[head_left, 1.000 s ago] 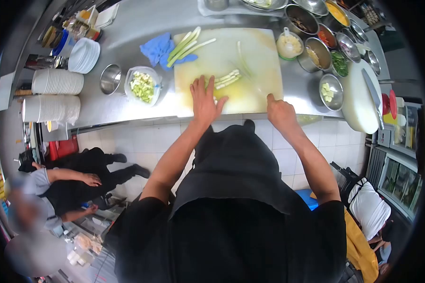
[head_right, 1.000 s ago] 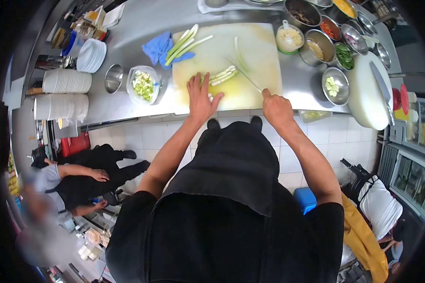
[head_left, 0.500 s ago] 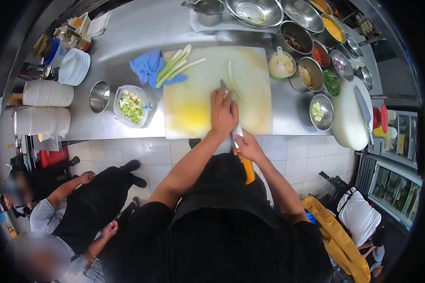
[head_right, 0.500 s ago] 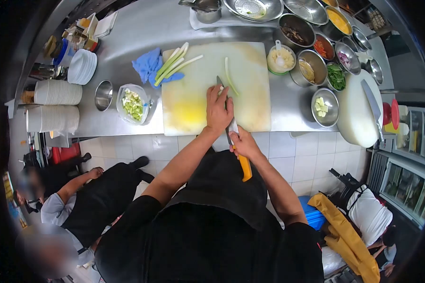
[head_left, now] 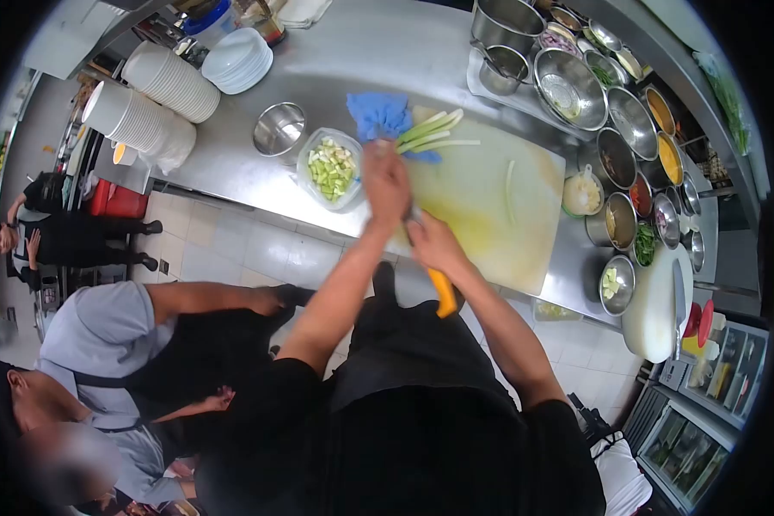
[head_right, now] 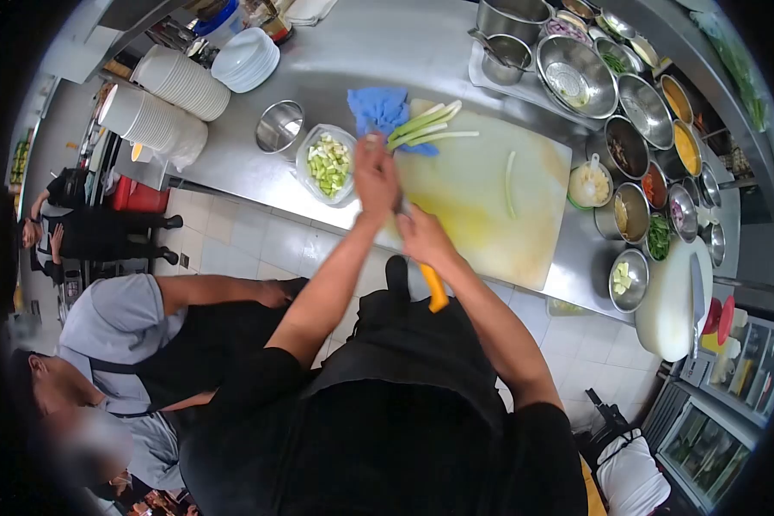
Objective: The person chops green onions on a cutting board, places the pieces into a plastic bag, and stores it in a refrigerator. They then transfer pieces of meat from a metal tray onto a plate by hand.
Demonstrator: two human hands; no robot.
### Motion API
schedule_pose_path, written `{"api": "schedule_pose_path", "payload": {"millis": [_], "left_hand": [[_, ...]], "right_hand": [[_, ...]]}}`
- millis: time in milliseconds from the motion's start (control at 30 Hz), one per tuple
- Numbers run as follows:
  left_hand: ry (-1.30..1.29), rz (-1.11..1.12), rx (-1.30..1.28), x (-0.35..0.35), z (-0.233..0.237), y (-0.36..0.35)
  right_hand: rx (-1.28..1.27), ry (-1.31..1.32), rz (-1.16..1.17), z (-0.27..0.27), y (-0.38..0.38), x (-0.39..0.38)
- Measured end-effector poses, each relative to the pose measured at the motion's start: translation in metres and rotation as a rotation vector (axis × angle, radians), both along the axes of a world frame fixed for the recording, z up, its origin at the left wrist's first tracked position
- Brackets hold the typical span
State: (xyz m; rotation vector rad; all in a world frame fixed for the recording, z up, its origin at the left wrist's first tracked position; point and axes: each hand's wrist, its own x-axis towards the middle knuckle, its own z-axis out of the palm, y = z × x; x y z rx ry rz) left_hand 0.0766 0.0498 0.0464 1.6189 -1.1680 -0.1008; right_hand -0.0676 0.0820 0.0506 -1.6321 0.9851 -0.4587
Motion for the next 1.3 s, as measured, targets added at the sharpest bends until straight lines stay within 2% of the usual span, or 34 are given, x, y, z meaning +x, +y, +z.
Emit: {"api": "schedule_pose_path", "payload": {"millis": [33,67,133,200,233,300,367,400,433,500,533,567,633,667,733,867,933,1067,1133,1167,1233,1300], "left_hand": [[-0.130,0.089,-0.105,0.028,-0.002,-0.004],[-0.153,0.135,-0.145,0.056,-0.005,-0.007],[-0.009,0.141,-0.129,0.095,-0.013,-0.005],[-0.053,0.100,-0.089,0.123,-0.037,0.001],[-0.091,0.060,-0.041,0.131,-0.041,0.003],[-0.108,0.046,-0.009,0.137,-0.048,0.006],[-0.207,0.090,-0.051,0.135,-0.051,0.005],[-0.264,0.136,-0.051,0.129,-0.045,0.005],[-0.256,0.113,-0.054,0.116,-0.033,0.003],[-0.405,0.164,-0.079,0.085,-0.010,-0.007],[-0.309,0.037,-0.098,0.070,-0.012,-0.019],[-0.306,0.022,-0.104,0.055,-0.012,-0.033],[-0.320,-0.261,-0.003,0.027,-0.013,-0.060],[-0.321,-0.275,-0.011,0.015,-0.015,-0.072],[-0.505,-0.215,0.219,-0.006,-0.026,-0.091],[-0.682,-0.194,0.393,-0.019,-0.041,-0.109],[-0.639,-0.197,0.353,-0.023,-0.044,-0.109],[-0.595,-0.263,0.382,-0.030,-0.050,-0.114],[-0.572,-0.465,0.353,-0.041,-0.053,-0.115],[-0.573,-0.463,0.355,-0.050,-0.058,-0.109],[-0.490,-0.535,0.349,-0.084,-0.052,-0.072],[-0.454,-0.496,0.294,-0.103,-0.054,-0.031]], "right_hand": [[-0.070,0.014,0.064,-0.007,-0.011,0.027],[0.019,0.069,0.099,0.007,-0.018,0.053],[0.105,0.118,0.131,0.024,-0.020,0.084],[0.230,0.184,0.103,0.027,-0.019,0.100],[0.229,0.184,0.101,0.011,-0.017,0.099],[-0.091,0.196,0.032,-0.028,-0.010,0.081],[-0.157,0.242,0.013,-0.015,0.001,0.039],[-0.233,0.279,0.001,-0.002,0.004,0.016],[-0.191,0.296,-0.037,0.012,0.008,-0.006],[-0.099,0.308,-0.148,0.018,0.016,-0.050],[-0.050,0.302,-0.217,0.015,0.020,-0.070],[-0.052,0.304,-0.232,0.014,0.023,-0.087],[0.016,0.334,-0.364,0.013,0.029,-0.117],[0.012,0.333,-0.380,0.010,0.032,-0.128],[0.015,0.343,-0.455,0.002,0.038,-0.146],[0.016,0.319,-0.510,-0.003,0.052,-0.166],[0.060,0.211,-0.519,-0.001,0.059,-0.171],[0.044,0.205,-0.494,-0.001,0.059,-0.178],[0.115,0.208,-0.491,0.013,0.054,-0.177],[0.116,0.206,-0.489,0.005,0.052,-0.179],[-0.095,0.299,-0.508,-0.019,0.049,-0.183],[-0.170,0.400,-0.506,-0.008,0.044,-0.187]]}}
